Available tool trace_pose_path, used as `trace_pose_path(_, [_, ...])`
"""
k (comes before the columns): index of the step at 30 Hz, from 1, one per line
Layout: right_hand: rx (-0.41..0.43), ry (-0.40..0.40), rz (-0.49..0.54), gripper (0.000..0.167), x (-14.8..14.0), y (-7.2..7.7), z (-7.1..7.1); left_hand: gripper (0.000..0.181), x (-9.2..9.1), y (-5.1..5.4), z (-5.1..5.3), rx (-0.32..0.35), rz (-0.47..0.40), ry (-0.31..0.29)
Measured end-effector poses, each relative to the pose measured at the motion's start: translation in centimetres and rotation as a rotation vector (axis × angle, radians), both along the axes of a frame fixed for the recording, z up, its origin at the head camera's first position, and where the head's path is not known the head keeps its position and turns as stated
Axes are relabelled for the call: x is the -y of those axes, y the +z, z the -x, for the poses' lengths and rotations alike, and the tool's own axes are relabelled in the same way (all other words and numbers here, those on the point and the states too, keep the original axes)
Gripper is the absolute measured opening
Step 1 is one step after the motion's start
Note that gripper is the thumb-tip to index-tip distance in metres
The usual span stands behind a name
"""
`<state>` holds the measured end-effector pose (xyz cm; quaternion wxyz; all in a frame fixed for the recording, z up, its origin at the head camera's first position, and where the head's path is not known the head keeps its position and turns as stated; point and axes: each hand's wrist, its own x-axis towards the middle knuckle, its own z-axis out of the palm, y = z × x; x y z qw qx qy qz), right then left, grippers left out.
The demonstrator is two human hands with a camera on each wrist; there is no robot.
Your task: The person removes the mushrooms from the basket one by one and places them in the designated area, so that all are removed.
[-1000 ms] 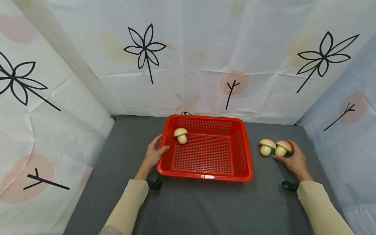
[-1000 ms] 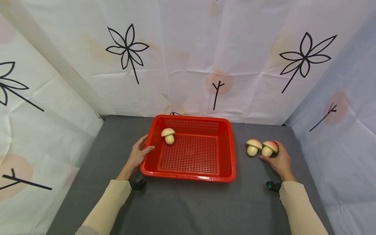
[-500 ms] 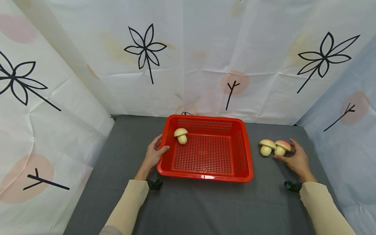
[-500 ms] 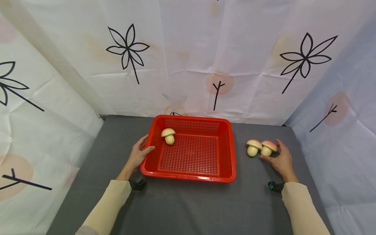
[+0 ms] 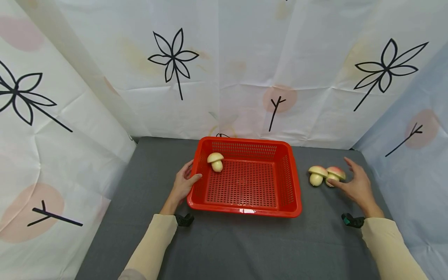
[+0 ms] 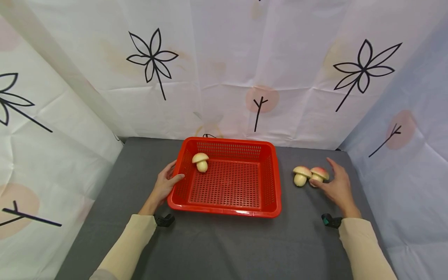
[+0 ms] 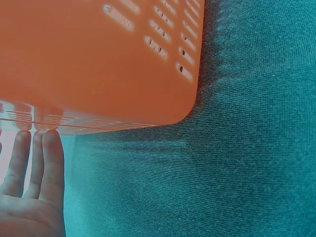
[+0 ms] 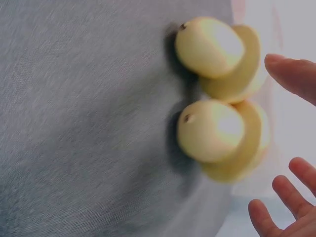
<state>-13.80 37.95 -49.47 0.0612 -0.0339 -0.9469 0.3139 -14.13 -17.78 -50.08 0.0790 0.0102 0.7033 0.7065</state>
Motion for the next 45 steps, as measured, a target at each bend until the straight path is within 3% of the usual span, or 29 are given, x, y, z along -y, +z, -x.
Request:
trace_pose_path(3, [-0.030,0.029,0.001,0.096,0.8,0.9,0.0,0.067,0.0,-0.1,0.1,0.000,-0.010,-0.001])
trace_pose_path(10, [-0.052,0.096,0.056,0.089,2.9,2.6,0.1,0.068,0.4,-2.7,1.0,0.011,-0.012,0.017])
trace_pose_path(14, [-0.072,0.143,0.085,0.086,4.0,3.4,0.3,0.068,0.4,-3.2,1.0,-0.004,-0.010,0.021])
trace_pose_path(20, [-0.101,0.197,0.124,0.082,5.9,4.2,0.7,0.067,0.4,-3.2,0.9,-0.025,-0.014,0.021])
trace_pose_path(27, [-0.128,0.245,0.144,0.076,8.3,4.9,1.3,0.068,0.4,-2.9,0.9,-0.002,-0.014,0.016])
trace_pose_path(35, [-0.195,0.319,0.140,0.070,11.1,5.0,2.2,0.068,0.1,-0.2,0.3,0.015,0.016,0.002])
trace_pose_path(38, [-0.191,0.337,0.150,0.069,12.1,5.1,2.5,0.067,0.0,0.1,0.1,0.013,0.015,0.004])
trace_pose_path(42, [-0.184,0.372,0.170,0.069,13.3,5.0,2.7,0.068,0.0,0.0,0.1,0.006,0.004,0.004])
trace_pose_path(45, [-0.182,0.398,0.176,0.069,14.2,5.0,2.8,0.069,0.2,-1.4,0.5,0.003,-0.006,0.008])
